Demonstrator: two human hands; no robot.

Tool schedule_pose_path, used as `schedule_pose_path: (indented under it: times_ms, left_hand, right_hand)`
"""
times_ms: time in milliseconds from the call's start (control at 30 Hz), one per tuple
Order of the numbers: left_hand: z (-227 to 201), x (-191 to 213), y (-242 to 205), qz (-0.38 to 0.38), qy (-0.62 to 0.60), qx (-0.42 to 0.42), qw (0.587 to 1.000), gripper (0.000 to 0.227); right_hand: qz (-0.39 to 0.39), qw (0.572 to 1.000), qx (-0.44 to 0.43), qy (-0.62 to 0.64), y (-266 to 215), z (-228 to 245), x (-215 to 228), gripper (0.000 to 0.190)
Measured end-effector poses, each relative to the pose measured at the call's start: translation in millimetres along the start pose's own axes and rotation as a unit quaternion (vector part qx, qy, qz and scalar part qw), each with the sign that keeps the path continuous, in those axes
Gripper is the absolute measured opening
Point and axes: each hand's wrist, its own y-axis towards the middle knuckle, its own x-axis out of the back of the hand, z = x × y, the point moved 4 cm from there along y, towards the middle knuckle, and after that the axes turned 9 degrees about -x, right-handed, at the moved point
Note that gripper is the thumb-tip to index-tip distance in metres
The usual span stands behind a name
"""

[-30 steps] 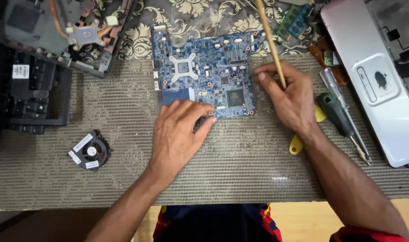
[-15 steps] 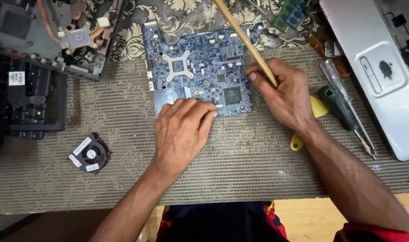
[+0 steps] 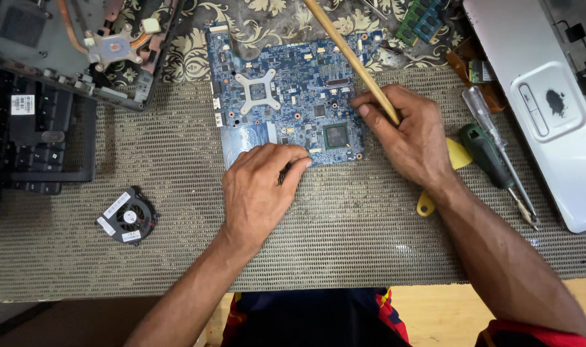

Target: The person cleans a laptop motherboard using a brush and tweezers. They repeatedly brush the board surface and use tweezers to remove small debris from specific areas.

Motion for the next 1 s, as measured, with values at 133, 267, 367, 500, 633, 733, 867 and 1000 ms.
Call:
schedule_pose_path:
  times_ms: [133, 267, 367, 500, 633, 733, 867, 1000]
  left_hand:
    - [-2, 1, 1, 0.017, -0.003, -0.002, 1.0, 0.004]
    - [-6, 3, 3, 0.038, 0.026, -0.021, 0.999, 0.004]
    - [-3, -4, 0, 0.051, 0.053, -0.025, 0.997, 0.007]
    - [-10, 3, 6, 0.062, 0.059, -0.028, 0.996, 0.005]
    - [2, -2, 2, 0.041, -0.014, 0.017, 0.999, 0.004]
    - [3, -3, 1, 0.04, 0.008, -0.007, 0.999, 0.005]
    - [-15, 11, 15, 0.075, 0.081, -0.047, 0.993, 0.002]
    - [-22, 12, 20, 0.1, 0.142, -0.076, 0.982, 0.005]
  right_hand:
    - [-0.006, 1.0, -0.004, -0.006, 0, -1, 1, 0.01]
    - [-0.006, 1.0, -0.008, -0.009, -2, 2, 0, 0.01]
    - [-0.004, 1.0, -0.004, -0.013, 0, 1, 1, 0.01]
    - [-0.002, 1.0, -0.003, -0.016, -1, 0, 1, 0.01]
    - [-0.009, 1.0, -0.012, 0.0, -1, 2, 1, 0.01]
    - [-0.008, 1.0, -0.012, -0.001, -2, 0, 0, 0.01]
    - [-0.008, 1.0, -0.003, -0.004, -1, 4, 1, 0.01]
    - [-0.008, 1.0, -0.001, -0.005, -2, -1, 1, 0.01]
